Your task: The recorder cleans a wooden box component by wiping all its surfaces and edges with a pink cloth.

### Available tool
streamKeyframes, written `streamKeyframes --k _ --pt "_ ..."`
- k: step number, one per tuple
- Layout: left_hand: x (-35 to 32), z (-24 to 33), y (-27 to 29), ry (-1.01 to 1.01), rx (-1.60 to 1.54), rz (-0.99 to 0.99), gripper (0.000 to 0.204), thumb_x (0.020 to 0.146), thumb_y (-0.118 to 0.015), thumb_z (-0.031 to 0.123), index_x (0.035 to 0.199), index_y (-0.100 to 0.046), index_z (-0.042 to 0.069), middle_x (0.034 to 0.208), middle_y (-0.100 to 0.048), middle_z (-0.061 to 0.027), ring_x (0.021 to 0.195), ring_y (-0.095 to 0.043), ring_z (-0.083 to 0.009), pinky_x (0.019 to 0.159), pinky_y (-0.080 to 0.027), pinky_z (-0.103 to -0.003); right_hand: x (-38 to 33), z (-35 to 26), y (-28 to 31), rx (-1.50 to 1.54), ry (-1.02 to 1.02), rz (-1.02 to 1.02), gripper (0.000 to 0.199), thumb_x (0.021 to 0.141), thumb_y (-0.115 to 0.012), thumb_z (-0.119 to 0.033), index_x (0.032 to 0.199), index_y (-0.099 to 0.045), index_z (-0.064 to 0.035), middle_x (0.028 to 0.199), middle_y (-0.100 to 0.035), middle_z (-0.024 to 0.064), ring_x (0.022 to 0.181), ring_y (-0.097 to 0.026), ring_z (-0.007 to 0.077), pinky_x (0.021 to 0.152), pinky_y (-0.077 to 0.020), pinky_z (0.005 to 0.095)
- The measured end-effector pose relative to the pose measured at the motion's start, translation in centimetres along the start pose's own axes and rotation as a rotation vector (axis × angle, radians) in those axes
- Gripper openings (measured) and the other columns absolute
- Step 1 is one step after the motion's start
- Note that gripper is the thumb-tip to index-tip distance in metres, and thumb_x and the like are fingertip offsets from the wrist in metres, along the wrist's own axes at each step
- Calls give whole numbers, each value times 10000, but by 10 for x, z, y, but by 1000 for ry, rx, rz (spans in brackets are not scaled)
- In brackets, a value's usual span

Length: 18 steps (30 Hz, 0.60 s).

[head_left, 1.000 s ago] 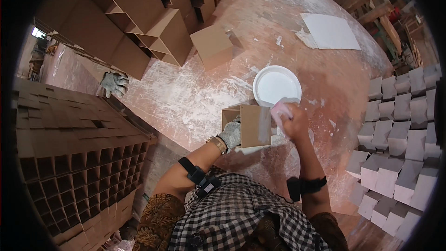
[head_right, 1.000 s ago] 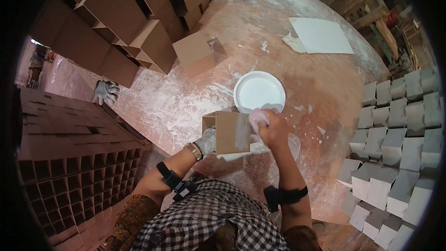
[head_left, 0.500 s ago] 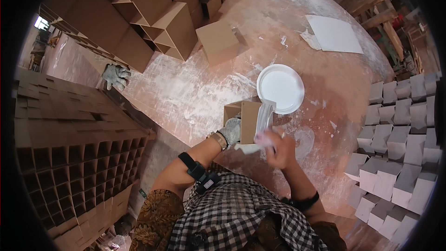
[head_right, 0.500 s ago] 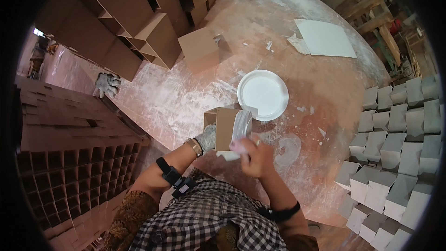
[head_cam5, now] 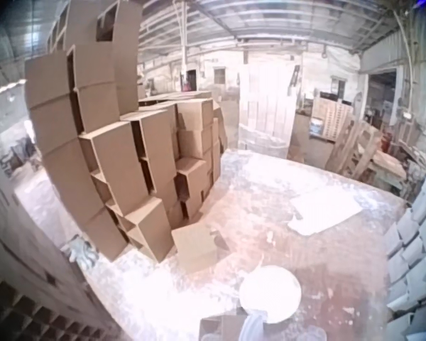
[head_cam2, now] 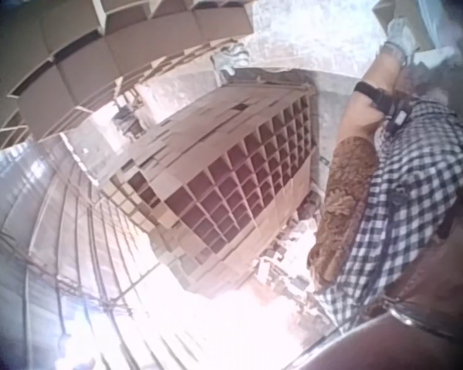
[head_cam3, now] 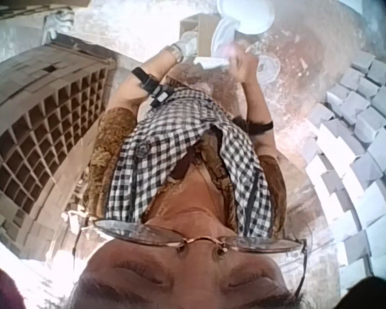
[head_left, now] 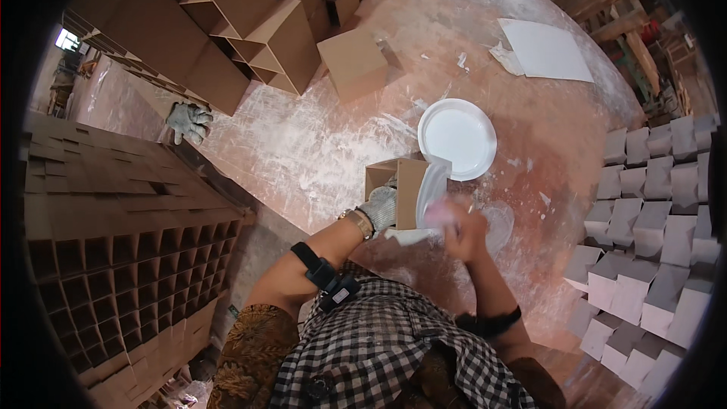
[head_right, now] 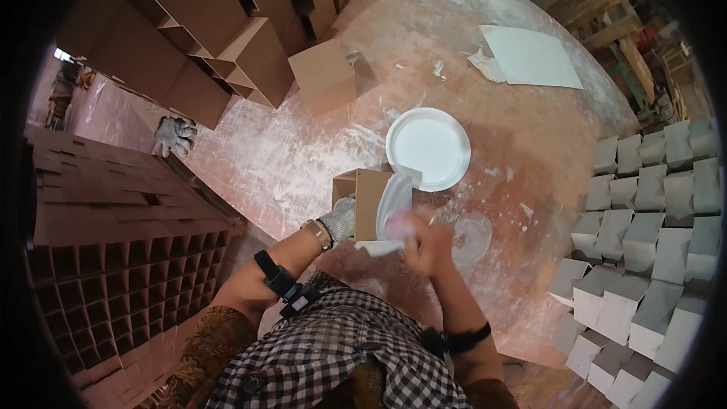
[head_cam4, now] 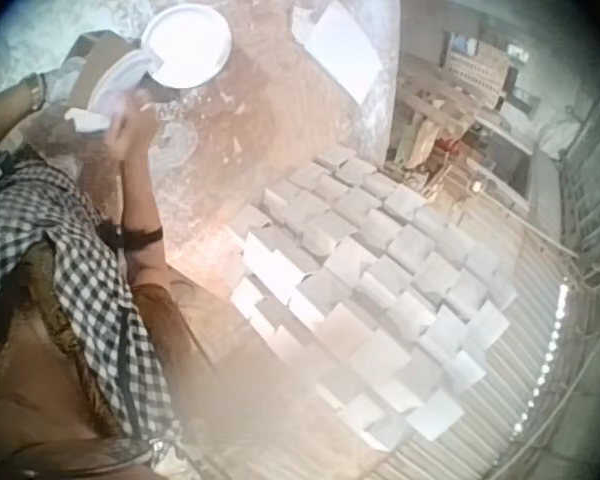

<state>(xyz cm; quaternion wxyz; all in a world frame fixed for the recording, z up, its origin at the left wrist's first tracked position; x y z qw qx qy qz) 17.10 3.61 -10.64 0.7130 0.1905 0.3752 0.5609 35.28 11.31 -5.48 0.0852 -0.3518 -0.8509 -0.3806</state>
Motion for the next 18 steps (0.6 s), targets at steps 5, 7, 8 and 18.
streamKeyframes --k 5,7,8,18 --pt "25 -42 -45 -43 -89 109 478 870 -527 297 1279 -475 56 1255 -498 -225 1120 -528 -316 930 -430 -391 60 3 -4 -71 42 1 305 672 -536 -24 933 -668 -109 918 -642 133 786 -636 307 654 -515 388" --pt "35 -66 -67 -5 -56 9 481 872 -525 295 1285 -469 54 1261 -493 -222 1107 -537 -316 928 -433 -388 40 -33 -10 -15 185 -49 341 699 -497 -2 1000 -645 -66 945 -639 143 794 -635 318 696 -513 368" --pt "39 -74 -76 12 -42 -39 482 873 -525 293 1288 -466 54 1264 -490 -221 1100 -541 -316 927 -434 -386 31 -44 -11 11 256 -75 360 712 -478 9 1033 -633 -45 959 -637 148 798 -635 324 717 -512 358" --pt "23 -42 -60 -163 -137 304 479 874 -527 280 1287 -460 48 1210 -535 -186 949 -614 -307 848 -477 -366 56 -11 -16 -143 152 72 409 656 -517 -5 1017 -653 -142 1022 -626 115 836 -597 321 721 -453 407"
Point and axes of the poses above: each hand's wrist, its own x-axis towards the middle knuckle, its own y-axis out of the back of the hand, z = x × y, the point moved 1 cm from there along x, towards the middle knuckle
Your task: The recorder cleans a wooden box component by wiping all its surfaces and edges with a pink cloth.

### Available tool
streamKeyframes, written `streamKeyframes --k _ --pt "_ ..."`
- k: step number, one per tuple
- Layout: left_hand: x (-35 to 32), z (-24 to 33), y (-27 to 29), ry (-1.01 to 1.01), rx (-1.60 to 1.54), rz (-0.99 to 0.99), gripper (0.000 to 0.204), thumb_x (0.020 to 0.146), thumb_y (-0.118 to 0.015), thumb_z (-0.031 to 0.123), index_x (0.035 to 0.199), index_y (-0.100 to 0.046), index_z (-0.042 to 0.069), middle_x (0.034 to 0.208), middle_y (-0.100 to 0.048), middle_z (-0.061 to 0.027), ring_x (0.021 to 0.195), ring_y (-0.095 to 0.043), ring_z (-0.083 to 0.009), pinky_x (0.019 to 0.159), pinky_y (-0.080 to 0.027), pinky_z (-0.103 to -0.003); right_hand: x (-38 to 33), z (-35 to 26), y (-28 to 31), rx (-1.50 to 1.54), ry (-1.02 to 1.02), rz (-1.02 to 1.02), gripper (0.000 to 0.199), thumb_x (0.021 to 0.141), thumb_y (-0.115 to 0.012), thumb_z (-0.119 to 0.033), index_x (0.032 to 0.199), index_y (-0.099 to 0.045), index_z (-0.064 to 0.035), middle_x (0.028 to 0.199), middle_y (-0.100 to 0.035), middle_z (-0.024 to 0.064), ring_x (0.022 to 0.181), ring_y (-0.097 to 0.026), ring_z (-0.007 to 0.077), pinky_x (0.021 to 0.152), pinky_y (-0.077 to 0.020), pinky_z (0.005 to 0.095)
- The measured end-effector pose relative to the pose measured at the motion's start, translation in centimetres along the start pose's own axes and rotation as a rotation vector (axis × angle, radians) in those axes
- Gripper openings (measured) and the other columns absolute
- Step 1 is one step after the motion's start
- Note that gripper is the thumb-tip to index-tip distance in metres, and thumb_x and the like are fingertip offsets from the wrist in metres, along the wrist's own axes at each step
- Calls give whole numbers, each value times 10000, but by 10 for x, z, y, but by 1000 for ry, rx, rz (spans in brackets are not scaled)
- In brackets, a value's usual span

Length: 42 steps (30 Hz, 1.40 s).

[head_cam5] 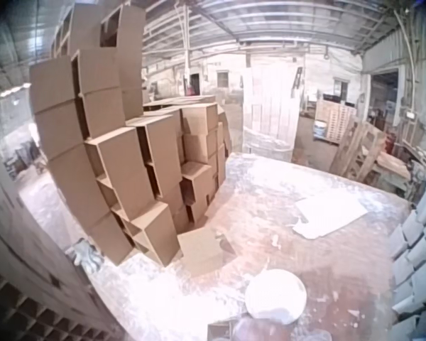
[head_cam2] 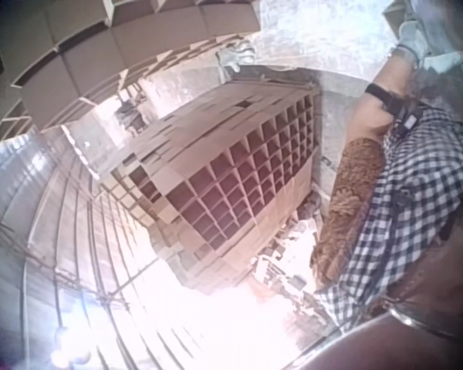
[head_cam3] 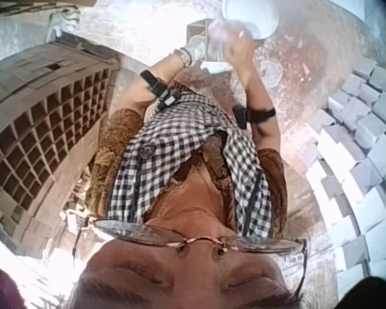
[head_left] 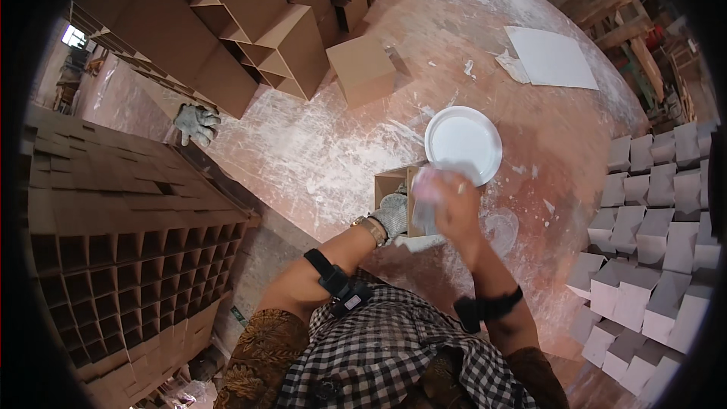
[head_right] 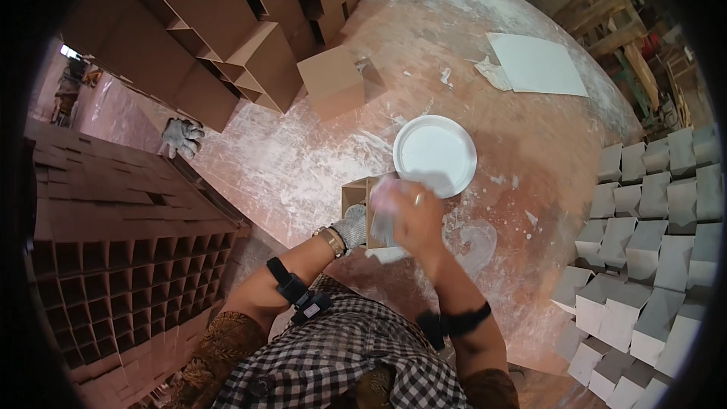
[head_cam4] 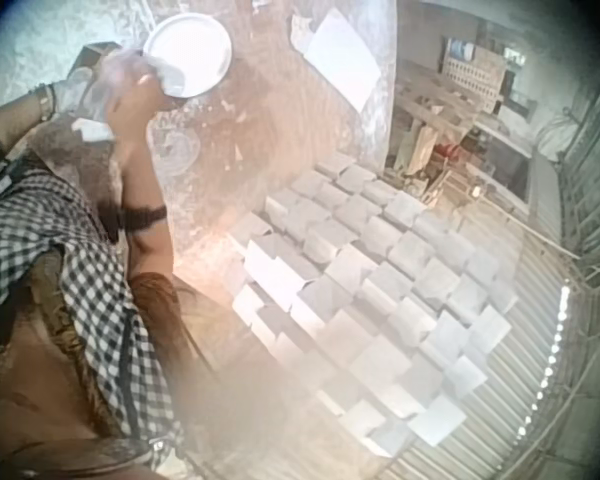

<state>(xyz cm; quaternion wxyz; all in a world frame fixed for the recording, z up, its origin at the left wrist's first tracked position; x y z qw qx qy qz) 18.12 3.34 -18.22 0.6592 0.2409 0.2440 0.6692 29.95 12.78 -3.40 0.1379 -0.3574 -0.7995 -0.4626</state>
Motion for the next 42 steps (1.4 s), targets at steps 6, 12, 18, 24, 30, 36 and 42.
streamKeyframes --k 6,12,18,24,30,36,42 --pt "7 -19 -18 253 -371 -80 497 875 -524 306 1285 -453 34 1216 -526 -190 1008 -586 -312 857 -470 -364 -19 -13 18 117 47 -140 432 625 -510 0 1008 -650 -142 1048 -626 93 847 -578 306 735 -429 397" --pt "12 11 7 339 -180 -270 393 890 -528 251 1228 -519 50 1210 -540 -143 1072 -538 -222 894 -454 -330 12 14 -7 11 -14 -33 442 621 -521 11 1018 -648 -137 1066 -625 80 919 -557 277 786 -398 401" --pt "2 33 21 107 76 -1 395 857 -546 304 1158 -557 47 1140 -562 -196 1013 -573 -273 830 -477 -366 -44 -24 19 137 110 -172 397 650 -533 11 1005 -647 -126 1097 -617 73 900 -556 289 754 -412 411" --pt "8 21 13 206 49 -271 368 904 -513 225 1245 -505 86 1247 -519 -133 1118 -504 -219 944 -419 -323 33 4 -11 39 -18 -27 359 678 -514 -1 979 -653 -140 1096 -624 64 894 -571 299 757 -417 424" --pt "1 -13 -21 144 -35 -136 381 912 -489 251 1256 -489 87 1253 -517 -140 1134 -500 -243 965 -403 -334 -40 -31 21 143 104 -298 377 662 -530 -43 998 -652 -165 1085 -628 72 918 -559 317 771 -412 442" --pt "12 14 -1 127 -75 -123 409 915 -472 281 1275 -467 85 1271 -503 -156 1160 -487 -269 986 -388 -346 29 10 -12 23 -49 -97 395 671 -545 -42 1041 -634 -144 1114 -595 108 970 -535 341 801 -409 458" --pt "-24 -69 -48 20 -1 -256 588 871 -554 383 1356 -401 89 1381 -414 -125 1238 -428 -263 1023 -358 -352 -30 -45 15 73 188 -245 328 696 -550 -36 990 -643 -147 1045 -625 71 883 -583 264 733 -408 390"
Point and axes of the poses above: each hand's wrist, its own x-axis towards the middle knuckle, its own y-axis out of the back of the hand, z = x × y, the point moved 1 cm from there along x, towards the middle knuckle
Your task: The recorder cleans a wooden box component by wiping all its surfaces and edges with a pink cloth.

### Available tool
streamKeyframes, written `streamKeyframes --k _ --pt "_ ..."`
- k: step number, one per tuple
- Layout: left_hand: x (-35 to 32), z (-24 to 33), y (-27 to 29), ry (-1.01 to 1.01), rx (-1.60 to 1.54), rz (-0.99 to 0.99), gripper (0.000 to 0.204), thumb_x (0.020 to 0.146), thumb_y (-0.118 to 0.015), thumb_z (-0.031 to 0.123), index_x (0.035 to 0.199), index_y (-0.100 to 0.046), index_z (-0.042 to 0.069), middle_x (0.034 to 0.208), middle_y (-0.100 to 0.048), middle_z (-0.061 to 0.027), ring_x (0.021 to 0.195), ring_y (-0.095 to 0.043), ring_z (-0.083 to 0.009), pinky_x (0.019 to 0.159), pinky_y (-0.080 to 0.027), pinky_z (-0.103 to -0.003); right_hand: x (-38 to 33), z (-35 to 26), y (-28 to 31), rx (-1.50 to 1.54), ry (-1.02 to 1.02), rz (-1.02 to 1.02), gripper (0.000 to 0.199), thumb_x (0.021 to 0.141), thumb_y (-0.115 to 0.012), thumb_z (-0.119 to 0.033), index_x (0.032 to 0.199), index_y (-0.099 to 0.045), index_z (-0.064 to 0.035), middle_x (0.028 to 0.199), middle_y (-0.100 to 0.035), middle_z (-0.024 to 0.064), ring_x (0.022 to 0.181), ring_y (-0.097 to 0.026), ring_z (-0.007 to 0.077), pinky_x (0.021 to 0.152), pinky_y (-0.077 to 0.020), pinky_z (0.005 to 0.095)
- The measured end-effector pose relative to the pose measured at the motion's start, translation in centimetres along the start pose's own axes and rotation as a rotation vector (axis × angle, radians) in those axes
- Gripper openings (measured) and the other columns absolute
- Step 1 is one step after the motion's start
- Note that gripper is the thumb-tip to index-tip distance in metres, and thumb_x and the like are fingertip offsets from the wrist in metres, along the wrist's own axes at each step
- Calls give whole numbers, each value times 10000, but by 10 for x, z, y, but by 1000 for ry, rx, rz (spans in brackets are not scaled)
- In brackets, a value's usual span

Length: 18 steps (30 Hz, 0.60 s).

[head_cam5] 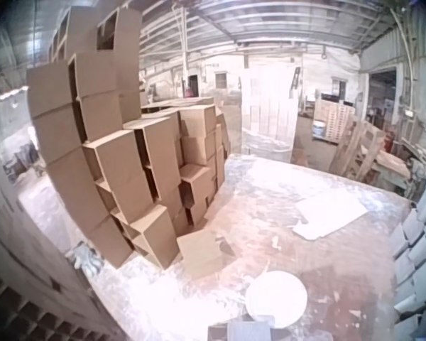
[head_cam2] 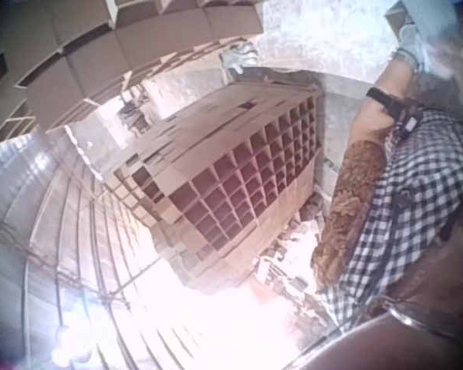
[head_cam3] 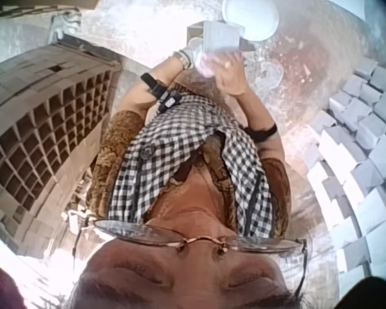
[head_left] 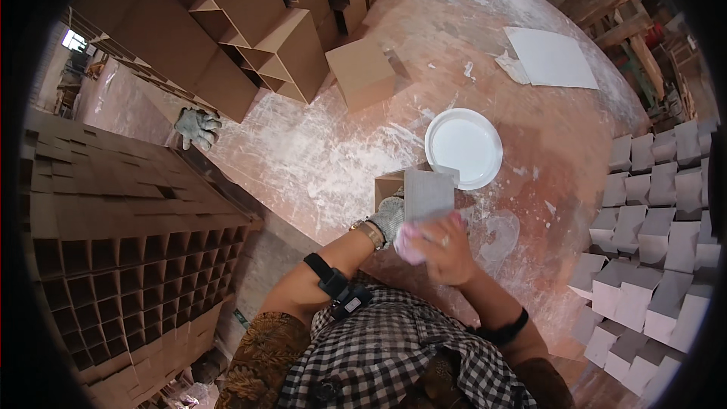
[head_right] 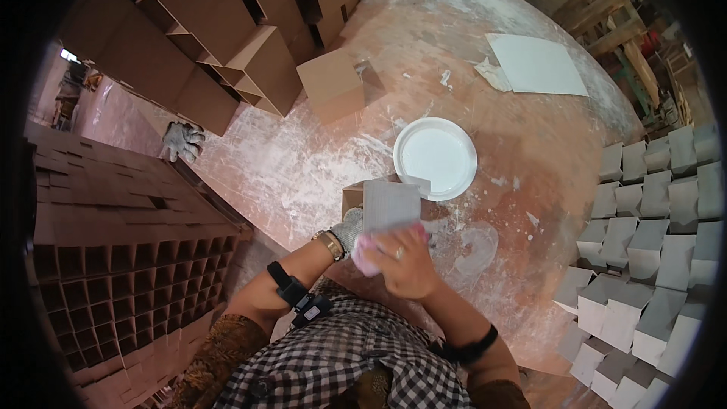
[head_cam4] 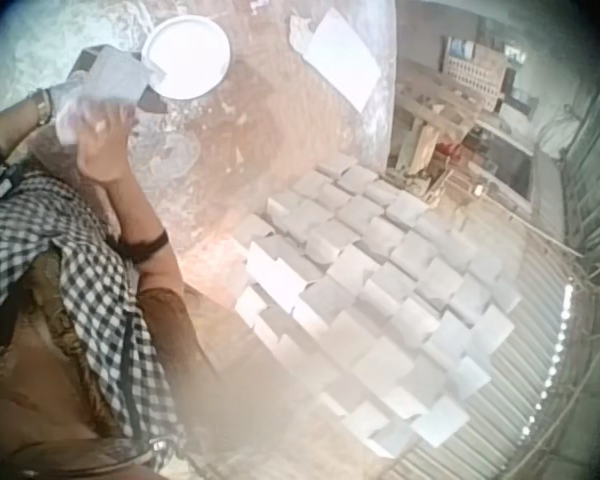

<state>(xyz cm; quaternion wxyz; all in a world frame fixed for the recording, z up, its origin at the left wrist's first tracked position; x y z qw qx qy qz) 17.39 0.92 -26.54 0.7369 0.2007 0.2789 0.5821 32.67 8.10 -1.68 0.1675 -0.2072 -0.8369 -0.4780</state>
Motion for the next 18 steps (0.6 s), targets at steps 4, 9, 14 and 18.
streamKeyframes --k 4,9,14,18 --pt "8 69 52 63 109 69 585 870 -537 377 1351 -393 75 1349 -433 -169 1206 -458 -302 994 -385 -361 -42 10 7 203 -53 -151 298 705 -607 -92 1001 -639 -103 1043 -629 66 911 -597 266 760 -435 388" --pt "0 78 66 181 -32 115 598 857 -549 384 1349 -393 80 1334 -446 -183 1178 -489 -322 978 -402 -364 17 60 41 236 -341 72 333 739 -505 15 1051 -614 -26 1082 -640 118 1047 -570 296 912 -401 374" --pt "7 88 74 115 78 47 594 853 -559 383 1354 -394 110 1338 -450 -156 1181 -484 -292 977 -401 -365 27 102 2 214 -288 239 435 674 -510 49 1082 -616 -58 1060 -619 143 988 -553 337 896 -399 402" --pt "4 101 93 221 118 -245 529 861 -550 352 1322 -439 118 1306 -479 -153 1174 -485 -297 972 -404 -365 -15 62 1 46 -261 207 390 667 -494 54 1001 -642 -83 1027 -623 126 954 -572 295 781 -410 385"
Point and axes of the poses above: each hand's wrist, its own x-axis towards the middle knuckle, its own y-axis out of the back of the hand, z = x × y, the point moved 1 cm from there along x, towards the middle knuckle
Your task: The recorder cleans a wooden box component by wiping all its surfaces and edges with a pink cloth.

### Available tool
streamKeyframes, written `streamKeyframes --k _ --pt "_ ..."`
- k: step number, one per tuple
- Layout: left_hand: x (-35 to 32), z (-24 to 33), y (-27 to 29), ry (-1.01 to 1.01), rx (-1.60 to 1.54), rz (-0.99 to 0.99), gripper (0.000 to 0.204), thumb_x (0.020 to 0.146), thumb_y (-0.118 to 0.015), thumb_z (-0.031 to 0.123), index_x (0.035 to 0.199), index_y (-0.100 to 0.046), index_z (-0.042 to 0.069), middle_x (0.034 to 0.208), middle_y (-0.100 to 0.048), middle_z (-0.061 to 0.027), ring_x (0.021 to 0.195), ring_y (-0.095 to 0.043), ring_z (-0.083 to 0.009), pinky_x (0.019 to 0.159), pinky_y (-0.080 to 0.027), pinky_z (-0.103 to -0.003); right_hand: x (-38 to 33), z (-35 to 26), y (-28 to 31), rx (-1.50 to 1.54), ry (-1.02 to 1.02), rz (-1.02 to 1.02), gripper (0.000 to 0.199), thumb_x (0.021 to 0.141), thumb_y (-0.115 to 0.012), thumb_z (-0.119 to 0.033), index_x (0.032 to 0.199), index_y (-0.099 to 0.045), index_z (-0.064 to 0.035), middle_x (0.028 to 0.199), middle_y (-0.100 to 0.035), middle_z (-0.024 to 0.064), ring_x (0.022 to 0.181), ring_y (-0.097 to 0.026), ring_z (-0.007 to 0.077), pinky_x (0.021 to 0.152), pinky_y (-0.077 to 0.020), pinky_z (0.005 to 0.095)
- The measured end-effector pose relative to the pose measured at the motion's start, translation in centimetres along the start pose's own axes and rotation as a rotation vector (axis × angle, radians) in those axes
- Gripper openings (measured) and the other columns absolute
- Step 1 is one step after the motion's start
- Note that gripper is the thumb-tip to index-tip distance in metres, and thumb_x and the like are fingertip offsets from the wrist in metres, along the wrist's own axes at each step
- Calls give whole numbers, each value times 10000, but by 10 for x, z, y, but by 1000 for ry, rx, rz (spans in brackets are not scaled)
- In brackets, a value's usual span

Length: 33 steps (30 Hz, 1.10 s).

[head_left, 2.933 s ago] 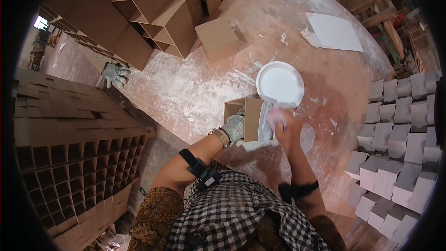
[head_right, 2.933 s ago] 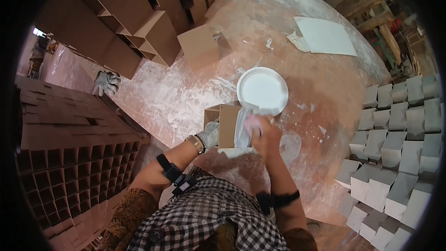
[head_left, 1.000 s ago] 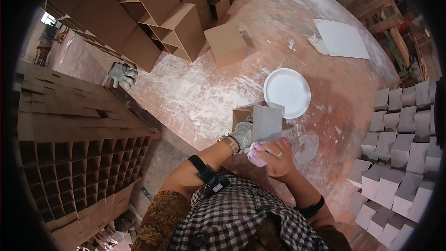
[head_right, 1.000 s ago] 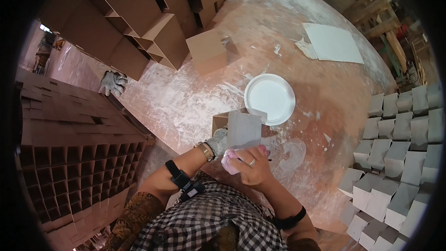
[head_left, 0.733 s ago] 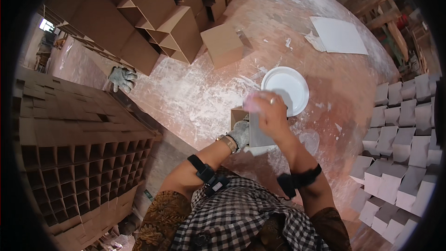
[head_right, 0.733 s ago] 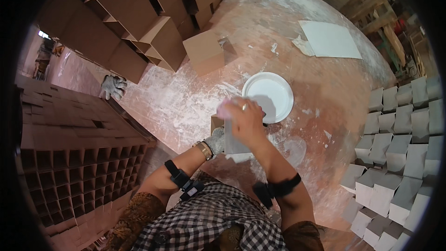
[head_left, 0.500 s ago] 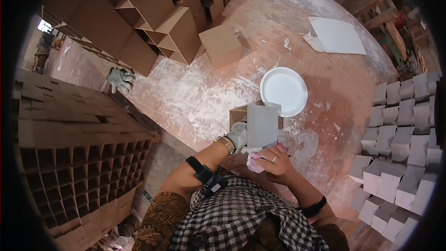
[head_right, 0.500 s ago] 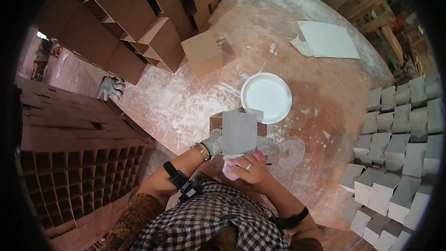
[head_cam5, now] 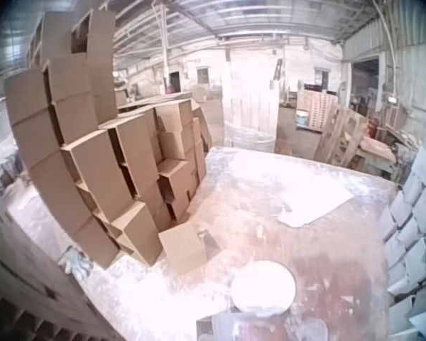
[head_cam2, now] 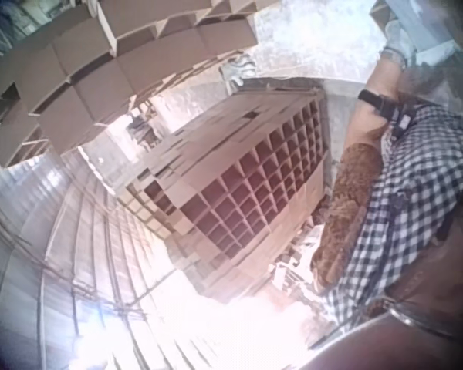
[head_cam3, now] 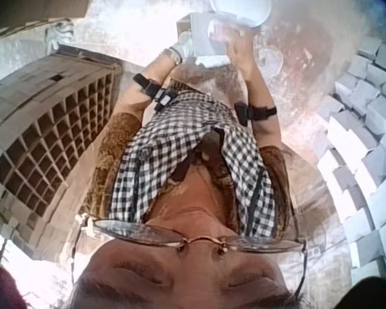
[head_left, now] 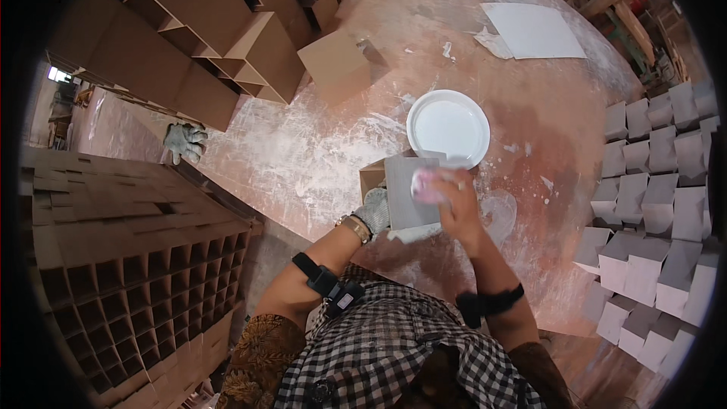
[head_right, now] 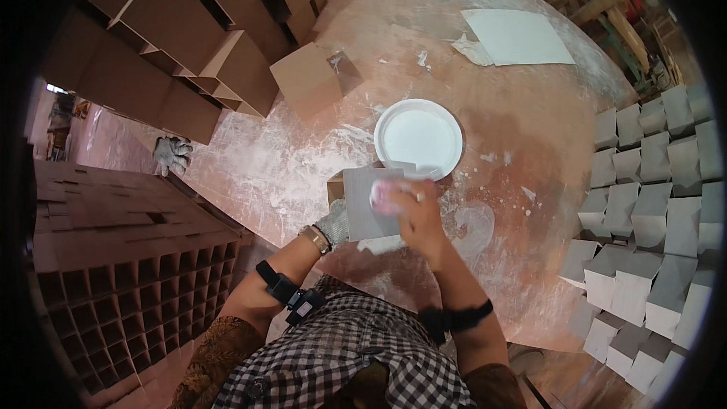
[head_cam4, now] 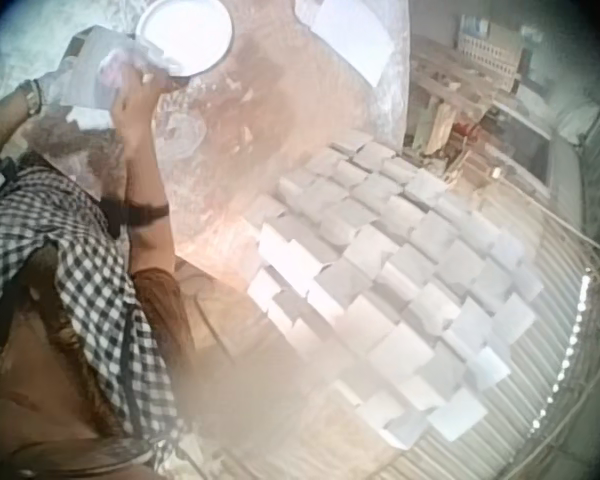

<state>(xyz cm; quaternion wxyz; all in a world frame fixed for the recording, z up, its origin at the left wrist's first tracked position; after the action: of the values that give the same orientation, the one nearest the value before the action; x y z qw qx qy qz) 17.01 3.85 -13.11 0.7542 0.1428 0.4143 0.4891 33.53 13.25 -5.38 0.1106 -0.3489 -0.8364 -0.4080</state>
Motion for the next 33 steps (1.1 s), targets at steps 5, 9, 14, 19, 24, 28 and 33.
streamKeyframes --k 5,9,14,19,24,28,33 --pt "-9 10 7 -5 22 126 485 855 -559 338 1282 -484 121 1264 -513 -144 1161 -492 -291 963 -410 -361 -64 -29 11 48 -81 -17 386 648 -428 36 932 -671 -61 1048 -630 142 914 -589 302 825 -450 389" --pt "5 -14 -16 -123 -132 263 452 850 -565 336 1244 -520 120 1224 -544 -138 1139 -510 -288 952 -418 -358 -5 12 2 12 82 -10 397 637 -483 49 975 -642 -85 980 -626 121 867 -581 331 762 -426 408" --pt "16 -30 -30 -140 -113 269 485 855 -558 346 1280 -486 124 1235 -540 -138 1150 -506 -295 961 -418 -353 30 18 -7 -25 -6 117 408 632 -485 31 987 -641 -96 1015 -617 122 895 -571 338 771 -427 409" --pt "4 -5 -7 -49 10 190 503 856 -555 365 1289 -473 122 1250 -530 -143 1159 -501 -298 960 -418 -358 -52 -27 6 -28 -71 -29 319 701 -480 -28 941 -676 -104 1044 -638 130 966 -571 313 839 -418 396" --pt "18 -23 -27 -253 68 396 516 856 -554 391 1288 -471 121 1271 -514 -148 1168 -497 -297 958 -419 -369 19 13 -2 -94 -88 99 332 708 -493 -43 990 -653 -116 1030 -625 131 942 -570 322 846 -412 398" --pt "20 -23 -29 -151 -22 306 500 864 -546 381 1284 -471 120 1267 -516 -145 1155 -506 -290 955 -419 -377 31 -2 -10 -145 -42 138 324 683 -501 4 953 -640 -111 1033 -604 120 867 -564 325 759 -409 431" --pt "-1 4 -2 -82 148 201 481 871 -536 368 1273 -472 113 1234 -535 -148 1099 -536 -286 917 -442 -373 -34 -51 4 -15 -29 -83 343 731 -483 -48 1030 -633 -125 1040 -607 139 930 -566 332 879 -385 413"
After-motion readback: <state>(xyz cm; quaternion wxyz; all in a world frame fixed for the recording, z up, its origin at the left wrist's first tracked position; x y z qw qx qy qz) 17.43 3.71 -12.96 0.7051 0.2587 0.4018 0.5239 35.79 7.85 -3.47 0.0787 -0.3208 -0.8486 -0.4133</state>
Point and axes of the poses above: each hand's wrist, its own x-axis towards the middle knuckle, its own y-axis out of the back of the hand, z = x × y, the point moved 1 cm from there along x, towards the middle knuckle
